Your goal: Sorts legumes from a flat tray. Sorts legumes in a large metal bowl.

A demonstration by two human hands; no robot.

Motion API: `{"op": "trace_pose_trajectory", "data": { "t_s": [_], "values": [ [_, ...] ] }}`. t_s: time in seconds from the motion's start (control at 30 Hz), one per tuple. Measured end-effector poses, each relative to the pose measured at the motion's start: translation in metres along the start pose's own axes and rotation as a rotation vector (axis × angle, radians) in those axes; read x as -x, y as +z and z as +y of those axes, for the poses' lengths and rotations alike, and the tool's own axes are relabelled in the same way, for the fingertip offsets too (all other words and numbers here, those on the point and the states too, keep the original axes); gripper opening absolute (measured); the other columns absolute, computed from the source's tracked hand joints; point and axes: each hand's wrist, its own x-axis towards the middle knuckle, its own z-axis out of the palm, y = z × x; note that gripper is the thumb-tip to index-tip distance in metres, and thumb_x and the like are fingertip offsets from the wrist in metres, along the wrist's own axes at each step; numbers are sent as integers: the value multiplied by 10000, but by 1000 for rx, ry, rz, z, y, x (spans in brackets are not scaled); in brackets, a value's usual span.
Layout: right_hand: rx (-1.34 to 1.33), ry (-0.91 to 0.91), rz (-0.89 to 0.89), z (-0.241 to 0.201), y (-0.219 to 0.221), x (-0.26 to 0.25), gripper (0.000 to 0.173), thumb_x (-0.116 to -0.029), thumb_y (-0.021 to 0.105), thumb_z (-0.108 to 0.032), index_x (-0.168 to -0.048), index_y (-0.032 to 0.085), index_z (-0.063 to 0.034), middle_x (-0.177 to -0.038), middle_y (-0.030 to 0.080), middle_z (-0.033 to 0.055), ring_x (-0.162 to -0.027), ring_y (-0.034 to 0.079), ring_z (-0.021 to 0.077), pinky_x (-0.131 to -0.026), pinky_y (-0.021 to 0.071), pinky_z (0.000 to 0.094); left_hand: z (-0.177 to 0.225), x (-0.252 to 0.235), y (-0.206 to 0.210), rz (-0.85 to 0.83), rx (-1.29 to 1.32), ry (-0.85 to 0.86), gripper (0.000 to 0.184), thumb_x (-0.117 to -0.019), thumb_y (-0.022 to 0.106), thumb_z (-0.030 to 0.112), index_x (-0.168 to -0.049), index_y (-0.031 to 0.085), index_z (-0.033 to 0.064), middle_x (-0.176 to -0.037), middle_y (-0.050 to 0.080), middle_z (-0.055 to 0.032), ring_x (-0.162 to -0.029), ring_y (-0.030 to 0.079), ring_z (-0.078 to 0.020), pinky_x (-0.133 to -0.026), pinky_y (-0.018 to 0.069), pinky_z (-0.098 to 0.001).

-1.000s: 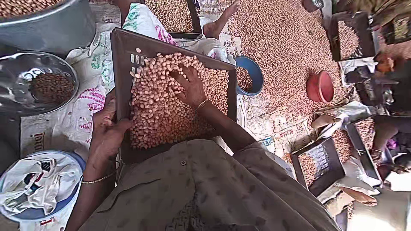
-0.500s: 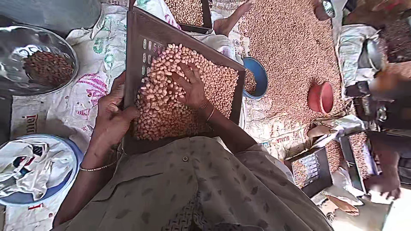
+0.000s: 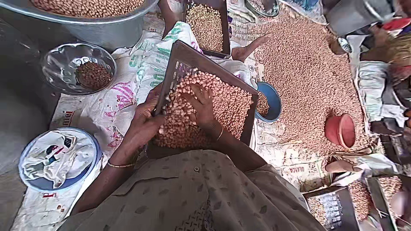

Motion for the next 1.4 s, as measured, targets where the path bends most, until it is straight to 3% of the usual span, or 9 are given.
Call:
{"op": "trace_pose_trajectory", "data": {
  "t_s": [0.17, 0.3, 0.53, 0.67, 0.8, 0.97, 1.07, 1.23, 1.4],
  "values": [
    [-105, 181, -268, 59, -20, 40, 347, -917, 709, -306, -1164, 765, -70, -1316, 683, 173, -1265, 610, 380, -1057, 458, 578, -49, 7, -10, 117, 231, -300, 692, -803, 568, -113, -1448, 537, 137, -1152, 684, 15, -829, 642, -7, -701, 546, -192],
    [-402, 244, -690, 5, -43, 62, 693, -865, 736, -538, -1456, 601, -202, -1638, 342, 218, -1533, 238, 462, -1188, 197, 717, -52, 1, -2, 181, 298, -404, 607, -791, 554, -103, -1370, 584, 77, -1147, 686, -17, -884, 644, -24, -738, 539, -201],
    [30, -72, 58, -6, 12, -5, 283, -901, 659, -227, -1146, 752, -120, -1349, 649, 184, -1366, 517, 427, -1126, 341, 670, 2, -2, 5, -15, 94, -36, 665, -834, 579, 8, -1487, 529, 127, -1601, 415, 10, -1343, 500, -54, -1034, 491, -280],
    [52, 200, -172, 53, -5, 12, 270, -933, 674, -233, -1123, 777, -70, -1246, 711, 174, -1202, 641, 405, -1003, 500, 579, -34, -1, -4, 105, 268, -225, 686, -791, 551, -118, -1456, 517, 48, -1353, 623, -26, -1076, 622, -15, -896, 522, -212],
    [-444, 235, -567, 26, -36, 55, 507, -859, 782, -328, -1298, 716, -83, -1463, 563, 225, -1424, 442, 410, -1183, 324, 567, -64, -5, -6, 179, 392, -376, 576, -751, 525, -140, -1309, 582, -7, -1079, 697, -19, -868, 653, -5, -746, 545, -181],
    [-182, -169, -227, -32, 5, 28, 299, -978, 642, -316, -1222, 726, -165, -1400, 629, 182, -1379, 513, 423, -1181, 278, 663, -15, -15, 3, 78, 311, -151, 742, -760, 557, -91, -1481, 505, 74, -1384, 612, -5, -1131, 616, -17, -926, 524, -198],
    [25, -69, 15, -11, 23, -14, 248, -963, 612, -236, -1086, 792, -119, -1293, 704, 146, -1258, 613, 418, -1102, 376, 673, 0, -19, 3, 24, 268, -60, 756, -775, 567, -81, -1503, 499, 111, -1513, 518, -5, -1223, 587, -52, -976, 515, -228],
    [-34, 379, -645, 32, -32, -30, 318, -1000, 596, -155, -1265, 704, -16, -1374, 636, 218, -1319, 583, 370, -1100, 465, 510, -63, -30, -25, 94, 335, -187, 723, -750, 544, -161, -1452, 505, 7, -1259, 679, -52, -1001, 661, -15, -863, 548, -194],
    [-350, 360, -324, 68, -39, 22, 207, -941, 612, -31, -1063, 755, 56, -1204, 708, 234, -1170, 684, 289, -1006, 557, 373, -88, -34, -51, -20, -76, -234, 558, -893, 569, -30, -1446, 509, 11, -1279, 657, -150, -1103, 669, -175, -964, 552, -381]
  ]
}}
